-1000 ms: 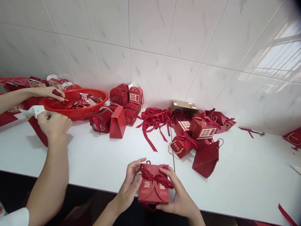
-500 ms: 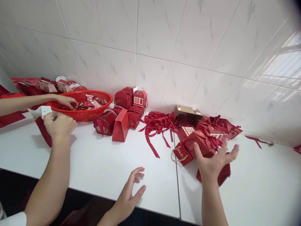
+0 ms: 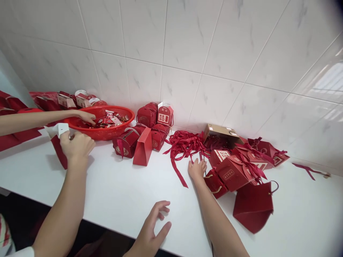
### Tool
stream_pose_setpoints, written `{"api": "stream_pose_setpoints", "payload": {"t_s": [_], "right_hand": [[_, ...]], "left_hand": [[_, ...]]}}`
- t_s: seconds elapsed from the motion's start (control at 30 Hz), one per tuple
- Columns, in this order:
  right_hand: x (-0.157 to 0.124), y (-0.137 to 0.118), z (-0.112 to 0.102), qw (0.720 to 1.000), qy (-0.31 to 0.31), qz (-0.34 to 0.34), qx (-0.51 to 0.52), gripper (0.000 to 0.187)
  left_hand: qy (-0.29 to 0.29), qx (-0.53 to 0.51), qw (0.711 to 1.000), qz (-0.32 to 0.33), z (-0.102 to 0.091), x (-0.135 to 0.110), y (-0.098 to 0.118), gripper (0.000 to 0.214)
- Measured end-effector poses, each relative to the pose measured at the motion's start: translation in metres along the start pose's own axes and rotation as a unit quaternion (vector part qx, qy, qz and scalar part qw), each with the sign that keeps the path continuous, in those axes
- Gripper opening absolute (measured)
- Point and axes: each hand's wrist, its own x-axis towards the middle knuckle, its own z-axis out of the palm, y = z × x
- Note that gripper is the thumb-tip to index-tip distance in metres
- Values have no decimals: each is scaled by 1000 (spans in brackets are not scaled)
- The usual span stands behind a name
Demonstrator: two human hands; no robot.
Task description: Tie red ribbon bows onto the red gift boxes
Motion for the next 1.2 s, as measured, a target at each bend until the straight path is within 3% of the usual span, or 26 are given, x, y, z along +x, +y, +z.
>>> {"api": "stream_pose_setpoints", "payload": {"t_s": [0.17,0.37,0.43,0.57,0.67,0.77,0.9,1.03,1.1,1.2], "right_hand": [[-9,14,-4,999,-40,-15,-21,32],[-39,27,-26,994,-88,-58,12,14],[-51,30,-36,993,-91,-70,41,16],[-79,37,-59,985,-81,-88,121,28],[-103,40,-76,977,-68,-84,185,22],[-131,38,-87,965,-58,-67,248,25],[-168,27,-97,914,-84,-20,397,29],[-191,21,-102,893,-89,-29,440,29],[-194,22,-104,890,-65,-39,449,30],[-188,22,-107,887,-33,-43,458,30]], "left_hand": [[12,12,1000,14,0,3,0,33],[-4,3,1000,22,0,6,6,30],[-6,-4,1000,22,-1,6,6,30],[-5,-13,1000,-26,-3,10,12,28],[-2,-23,996,-81,1,21,23,27],[-43,-85,989,-116,12,36,37,33],[-110,-214,960,-145,33,47,58,38],[-68,-331,929,-150,47,45,68,33],[-28,-320,939,-122,47,43,67,31],[-17,-208,976,-56,43,38,65,29]]}}
